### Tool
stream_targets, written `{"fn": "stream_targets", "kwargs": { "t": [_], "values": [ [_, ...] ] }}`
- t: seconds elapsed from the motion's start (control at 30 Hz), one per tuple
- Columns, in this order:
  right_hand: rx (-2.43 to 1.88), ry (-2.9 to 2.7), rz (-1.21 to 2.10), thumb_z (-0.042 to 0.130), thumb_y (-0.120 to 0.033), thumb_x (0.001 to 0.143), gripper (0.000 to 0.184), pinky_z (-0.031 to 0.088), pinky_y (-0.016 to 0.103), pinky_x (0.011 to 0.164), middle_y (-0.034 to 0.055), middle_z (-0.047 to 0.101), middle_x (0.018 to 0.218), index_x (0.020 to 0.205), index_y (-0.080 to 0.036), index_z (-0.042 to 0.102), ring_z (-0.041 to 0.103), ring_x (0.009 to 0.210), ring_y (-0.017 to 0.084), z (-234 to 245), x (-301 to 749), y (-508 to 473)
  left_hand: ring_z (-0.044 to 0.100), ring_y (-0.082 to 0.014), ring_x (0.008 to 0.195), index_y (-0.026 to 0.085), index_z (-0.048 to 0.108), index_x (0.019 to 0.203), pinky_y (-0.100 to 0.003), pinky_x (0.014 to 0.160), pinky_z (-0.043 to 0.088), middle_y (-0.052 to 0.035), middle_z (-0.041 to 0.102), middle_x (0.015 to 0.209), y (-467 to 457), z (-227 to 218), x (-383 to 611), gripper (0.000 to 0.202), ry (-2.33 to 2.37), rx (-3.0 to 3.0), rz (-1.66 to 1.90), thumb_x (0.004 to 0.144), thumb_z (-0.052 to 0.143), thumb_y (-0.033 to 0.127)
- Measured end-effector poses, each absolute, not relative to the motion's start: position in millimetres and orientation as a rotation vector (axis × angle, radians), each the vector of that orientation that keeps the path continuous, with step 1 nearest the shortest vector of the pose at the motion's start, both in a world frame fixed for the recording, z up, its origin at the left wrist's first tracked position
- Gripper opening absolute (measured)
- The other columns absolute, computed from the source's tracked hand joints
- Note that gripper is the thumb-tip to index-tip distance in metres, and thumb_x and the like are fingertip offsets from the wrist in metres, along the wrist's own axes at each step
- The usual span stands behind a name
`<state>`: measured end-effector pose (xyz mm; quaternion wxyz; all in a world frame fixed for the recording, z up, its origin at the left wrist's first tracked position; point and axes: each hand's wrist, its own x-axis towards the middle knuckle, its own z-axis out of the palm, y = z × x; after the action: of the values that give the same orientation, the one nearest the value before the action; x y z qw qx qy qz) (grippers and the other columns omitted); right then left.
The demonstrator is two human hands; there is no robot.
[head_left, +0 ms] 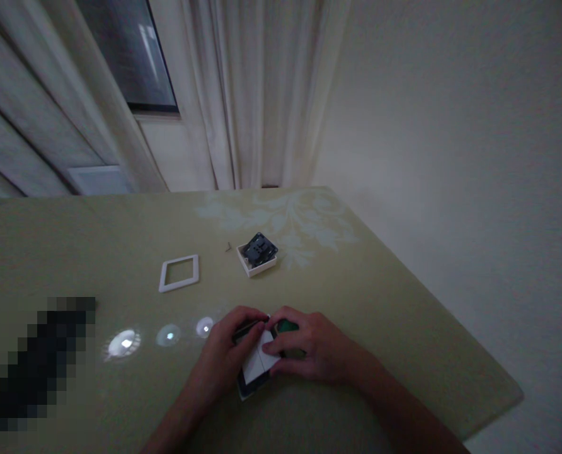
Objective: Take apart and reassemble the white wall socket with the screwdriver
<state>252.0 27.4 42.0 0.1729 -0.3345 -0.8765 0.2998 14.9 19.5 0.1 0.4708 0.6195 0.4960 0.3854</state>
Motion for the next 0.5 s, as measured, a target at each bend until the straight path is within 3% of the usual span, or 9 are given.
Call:
{"fn": "stream_targets", "kwargs": {
  "t": [0.27, 0.5],
  "values": [
    [-0.968, -2.442, 0.857, 0.074, -0.038, 0.102, 0.017, 0.056, 0.028, 0.087, 0.0037, 0.074, 0.136, 0.113, -0.033, 0.087, 0.076, 0.093, 0.016, 46.0, 249.6, 24.6, 0.077, -0.0278, 0.096, 0.025, 0.079, 0.102, -0.037, 0.085, 0.06, -0.0084, 0.082, 0.102, 19.5, 3.3, 14.8, 0.024, 1.19, 1.548, 0.936, 0.099, 0.065, 0.044],
    [-0.991, -2.461, 0.873, 0.076, -0.034, 0.101, 0.016, 0.056, 0.03, 0.092, 0.0035, 0.073, 0.137, 0.113, -0.031, 0.085, 0.077, 0.1, 0.018, 43.3, 248.1, 25.0, 0.076, -0.0295, 0.104, 0.025, 0.077, 0.115, -0.04, 0.093, 0.06, -0.009, 0.081, 0.111, 15.8, 6.0, 9.8, 0.027, 1.159, 1.558, 0.874, 0.096, 0.07, 0.044]
  ]
}}
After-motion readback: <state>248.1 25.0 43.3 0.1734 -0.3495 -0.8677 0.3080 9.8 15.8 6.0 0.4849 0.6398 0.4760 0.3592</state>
